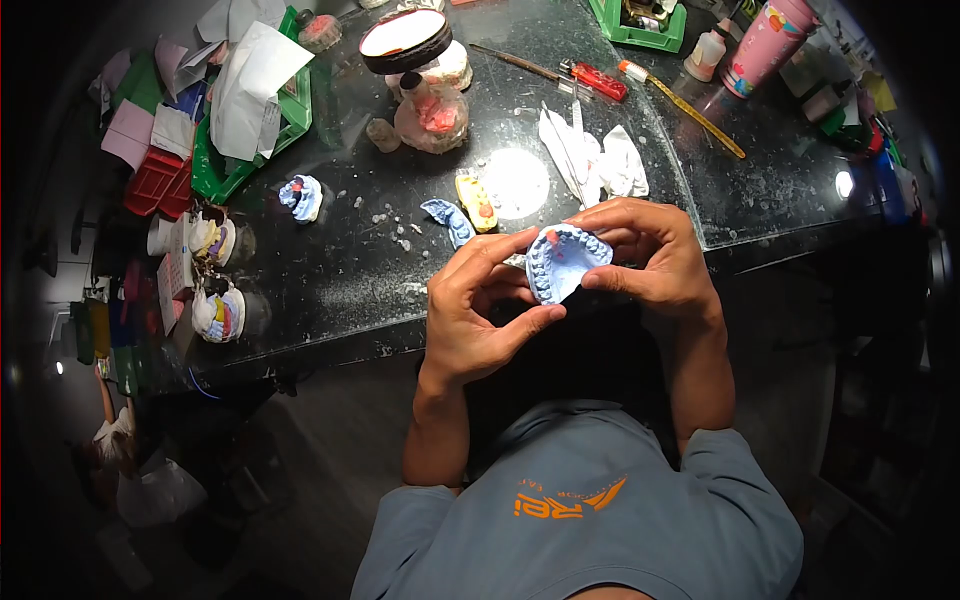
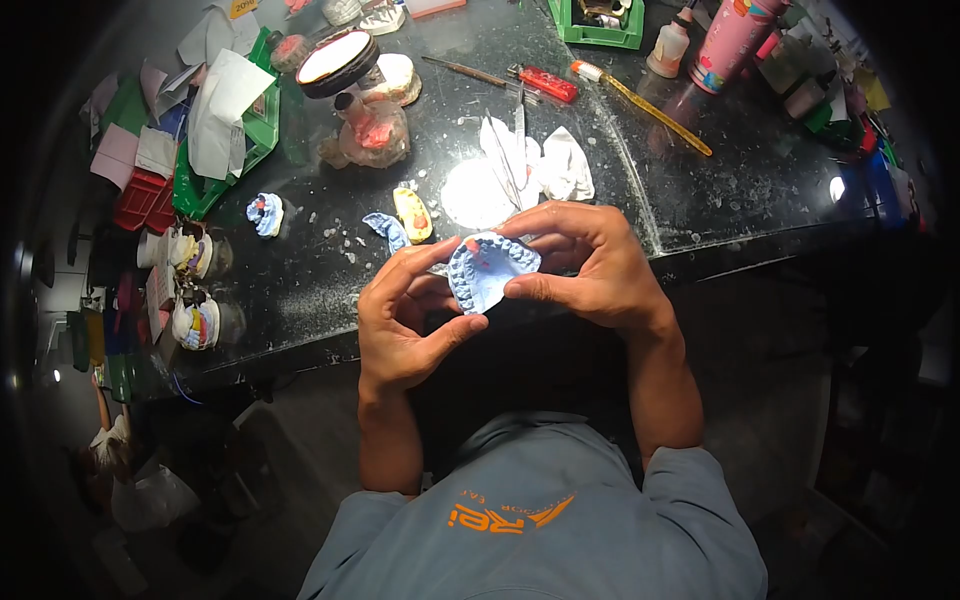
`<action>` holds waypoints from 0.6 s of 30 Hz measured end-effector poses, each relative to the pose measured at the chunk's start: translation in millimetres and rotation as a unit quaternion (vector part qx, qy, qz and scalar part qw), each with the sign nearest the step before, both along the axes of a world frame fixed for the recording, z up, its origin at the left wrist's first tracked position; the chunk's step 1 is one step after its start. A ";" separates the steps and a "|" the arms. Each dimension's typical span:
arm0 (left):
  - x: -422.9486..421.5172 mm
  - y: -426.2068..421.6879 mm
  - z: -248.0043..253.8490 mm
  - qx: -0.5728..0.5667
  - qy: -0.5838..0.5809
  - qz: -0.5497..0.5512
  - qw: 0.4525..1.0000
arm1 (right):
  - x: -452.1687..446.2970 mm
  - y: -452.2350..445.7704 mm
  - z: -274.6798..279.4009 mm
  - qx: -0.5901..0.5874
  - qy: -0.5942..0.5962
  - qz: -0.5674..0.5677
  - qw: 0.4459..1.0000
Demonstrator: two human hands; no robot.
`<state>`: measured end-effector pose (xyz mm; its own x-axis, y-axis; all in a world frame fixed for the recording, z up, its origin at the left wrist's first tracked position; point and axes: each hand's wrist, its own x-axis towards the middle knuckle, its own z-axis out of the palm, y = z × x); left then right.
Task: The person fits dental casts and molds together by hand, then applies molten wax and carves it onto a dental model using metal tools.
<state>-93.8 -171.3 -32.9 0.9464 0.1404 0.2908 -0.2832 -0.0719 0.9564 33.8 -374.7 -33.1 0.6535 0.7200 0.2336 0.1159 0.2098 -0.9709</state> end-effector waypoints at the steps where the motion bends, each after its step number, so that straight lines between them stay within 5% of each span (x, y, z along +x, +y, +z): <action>1: -0.3 0.1 -0.4 -0.002 0.001 0.001 1.000 | -0.1 0.4 -0.2 0.001 0.002 0.002 1.000; 18: -1.4 -0.5 -0.6 0.003 0.004 0.003 1.000 | 0.0 -0.5 3.5 -0.007 0.009 0.007 1.000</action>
